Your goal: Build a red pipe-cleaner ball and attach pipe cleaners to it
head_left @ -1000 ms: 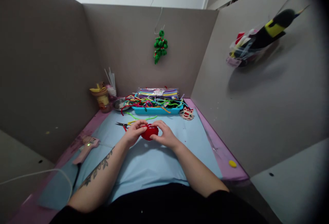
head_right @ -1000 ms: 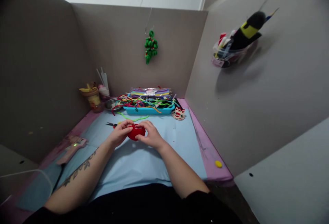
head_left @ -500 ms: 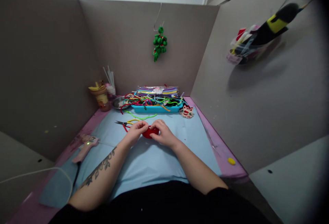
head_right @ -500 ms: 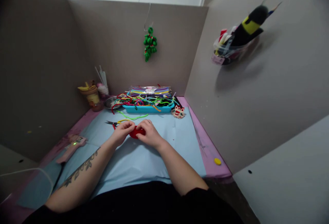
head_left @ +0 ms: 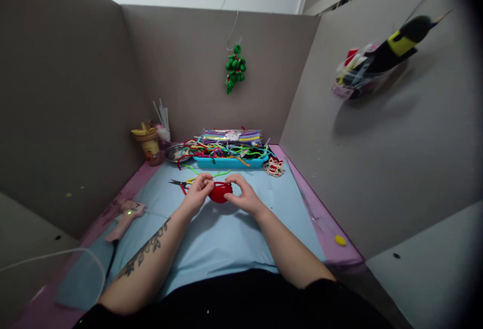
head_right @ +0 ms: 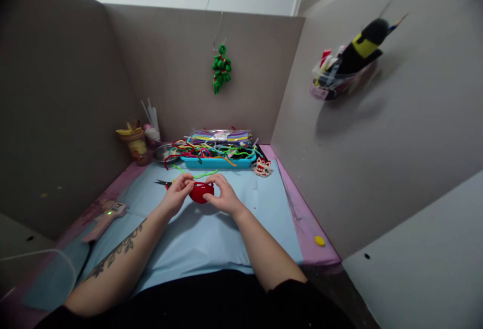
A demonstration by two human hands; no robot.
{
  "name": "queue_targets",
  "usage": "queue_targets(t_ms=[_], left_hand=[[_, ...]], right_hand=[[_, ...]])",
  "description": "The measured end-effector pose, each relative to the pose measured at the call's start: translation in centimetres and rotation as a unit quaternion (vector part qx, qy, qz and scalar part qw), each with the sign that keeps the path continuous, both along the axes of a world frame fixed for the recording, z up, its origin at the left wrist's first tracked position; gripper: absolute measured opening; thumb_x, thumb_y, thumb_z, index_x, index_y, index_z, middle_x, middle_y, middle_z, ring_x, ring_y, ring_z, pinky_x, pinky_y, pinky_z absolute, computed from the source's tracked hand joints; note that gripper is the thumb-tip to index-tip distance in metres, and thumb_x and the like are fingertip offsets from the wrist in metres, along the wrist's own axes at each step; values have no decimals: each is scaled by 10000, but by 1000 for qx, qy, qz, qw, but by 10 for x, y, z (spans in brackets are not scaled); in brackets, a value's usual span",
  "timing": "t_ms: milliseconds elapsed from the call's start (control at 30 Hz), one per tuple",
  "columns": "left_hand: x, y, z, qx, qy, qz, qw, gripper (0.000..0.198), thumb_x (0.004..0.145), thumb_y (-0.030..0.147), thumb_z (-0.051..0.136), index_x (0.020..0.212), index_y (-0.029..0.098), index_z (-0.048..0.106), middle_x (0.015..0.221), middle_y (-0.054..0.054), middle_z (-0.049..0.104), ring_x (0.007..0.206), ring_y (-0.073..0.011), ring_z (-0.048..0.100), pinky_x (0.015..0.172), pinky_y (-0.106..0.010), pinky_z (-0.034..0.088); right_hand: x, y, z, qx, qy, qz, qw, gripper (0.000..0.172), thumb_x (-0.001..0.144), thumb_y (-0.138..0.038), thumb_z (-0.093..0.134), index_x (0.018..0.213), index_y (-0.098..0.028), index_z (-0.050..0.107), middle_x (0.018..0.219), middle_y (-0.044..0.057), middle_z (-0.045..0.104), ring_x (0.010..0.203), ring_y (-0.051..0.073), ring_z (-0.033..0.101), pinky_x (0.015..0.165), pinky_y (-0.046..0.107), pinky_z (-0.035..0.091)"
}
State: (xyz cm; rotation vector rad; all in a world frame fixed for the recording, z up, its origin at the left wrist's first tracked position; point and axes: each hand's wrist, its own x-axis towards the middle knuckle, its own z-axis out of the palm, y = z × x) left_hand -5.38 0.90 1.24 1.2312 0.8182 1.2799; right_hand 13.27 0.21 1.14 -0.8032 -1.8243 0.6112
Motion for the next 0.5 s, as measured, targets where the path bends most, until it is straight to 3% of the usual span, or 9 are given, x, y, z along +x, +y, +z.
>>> queue_targets(t_ms=[133,267,500], left_hand=[[0,-1,1,9,5,-1,1000,442,686,442,748,965,186,520,726,40,542,622,-96,502,593,-211,395],[-1,-1,-1,19,19,-13,1000,428,698,449,740,978,179,562,792,10,567,699,-114,526,647,-224,414],[0,-1,-1,12,61,-56,997,383,713,404,731,986,171,597,799,-8,609,724,-139,562,675,-254,430]], right_hand=[[-3,-2,-1,27,-35,-98,994,333,663,-261,755,961,-249,606,1043,67,535,1072,260,486,982,443,373],[-3,0,-2,18,-49,-50,997,266,708,-248,712,946,-239,593,928,40,599,928,232,540,878,406,423],[-1,3,-4,4,-54,-34,998,240,724,-203,666,955,-231,608,946,40,637,940,225,562,866,387,433]])
